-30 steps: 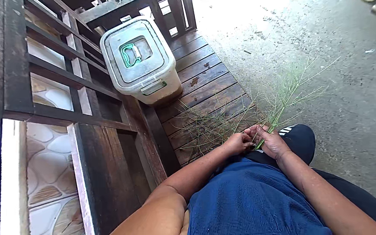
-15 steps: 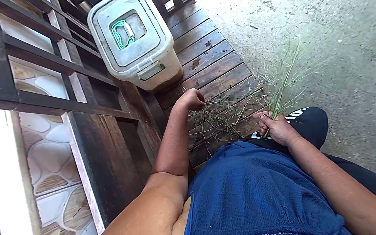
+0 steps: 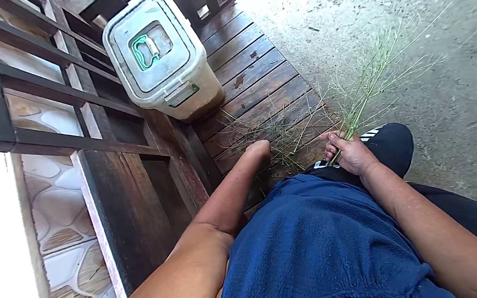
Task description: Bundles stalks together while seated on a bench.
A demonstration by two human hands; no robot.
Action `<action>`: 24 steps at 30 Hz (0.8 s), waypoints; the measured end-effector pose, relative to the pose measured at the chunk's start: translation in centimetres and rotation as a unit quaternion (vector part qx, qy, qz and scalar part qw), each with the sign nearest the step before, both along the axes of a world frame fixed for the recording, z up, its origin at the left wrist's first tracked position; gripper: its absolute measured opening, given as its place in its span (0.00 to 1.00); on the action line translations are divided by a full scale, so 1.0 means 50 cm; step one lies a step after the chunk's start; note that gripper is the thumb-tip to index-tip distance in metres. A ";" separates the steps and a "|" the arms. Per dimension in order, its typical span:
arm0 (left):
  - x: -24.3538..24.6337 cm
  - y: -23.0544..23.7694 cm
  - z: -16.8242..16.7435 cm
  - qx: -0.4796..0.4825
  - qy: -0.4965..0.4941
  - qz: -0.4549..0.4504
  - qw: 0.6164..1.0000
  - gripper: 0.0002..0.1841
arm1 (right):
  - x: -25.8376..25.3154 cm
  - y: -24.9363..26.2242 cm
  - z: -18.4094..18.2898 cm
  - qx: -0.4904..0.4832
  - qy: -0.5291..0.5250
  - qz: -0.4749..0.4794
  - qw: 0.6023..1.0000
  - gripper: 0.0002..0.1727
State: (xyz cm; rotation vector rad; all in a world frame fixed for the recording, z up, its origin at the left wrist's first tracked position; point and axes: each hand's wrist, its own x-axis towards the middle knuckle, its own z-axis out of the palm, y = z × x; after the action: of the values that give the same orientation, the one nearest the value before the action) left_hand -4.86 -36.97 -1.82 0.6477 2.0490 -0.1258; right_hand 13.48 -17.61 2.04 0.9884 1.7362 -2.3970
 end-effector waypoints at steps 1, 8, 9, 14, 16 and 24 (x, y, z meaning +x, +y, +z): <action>0.002 -0.003 -0.004 0.002 -0.005 -0.009 1.000 0.17 | 0.002 -0.002 0.001 -0.002 0.004 -0.004 1.000 0.15; -0.042 -0.001 0.164 0.073 -0.059 -0.015 0.995 0.12 | 0.006 0.000 0.011 -0.010 0.011 -0.009 1.000 0.14; -0.046 -0.006 0.201 0.103 -0.063 0.004 0.993 0.11 | 0.003 -0.001 0.011 -0.007 0.005 -0.008 1.000 0.15; -0.071 -0.026 0.293 0.330 -0.016 0.146 0.933 0.11 | -0.005 -0.004 0.011 0.003 -0.011 0.005 1.000 0.19; -0.069 -0.014 0.282 0.424 -0.019 0.236 0.874 0.09 | -0.007 -0.007 0.010 -0.006 -0.014 -0.003 1.000 0.19; 0.007 0.100 0.200 0.489 -0.128 0.371 0.779 0.09 | -0.028 -0.039 0.045 0.054 -0.019 0.008 0.998 0.21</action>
State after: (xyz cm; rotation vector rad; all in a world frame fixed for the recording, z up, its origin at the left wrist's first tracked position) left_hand -4.53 -31.97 8.15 0.3454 1.8385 1.4882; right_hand 12.09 -19.56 4.30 1.0219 1.8707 -2.2806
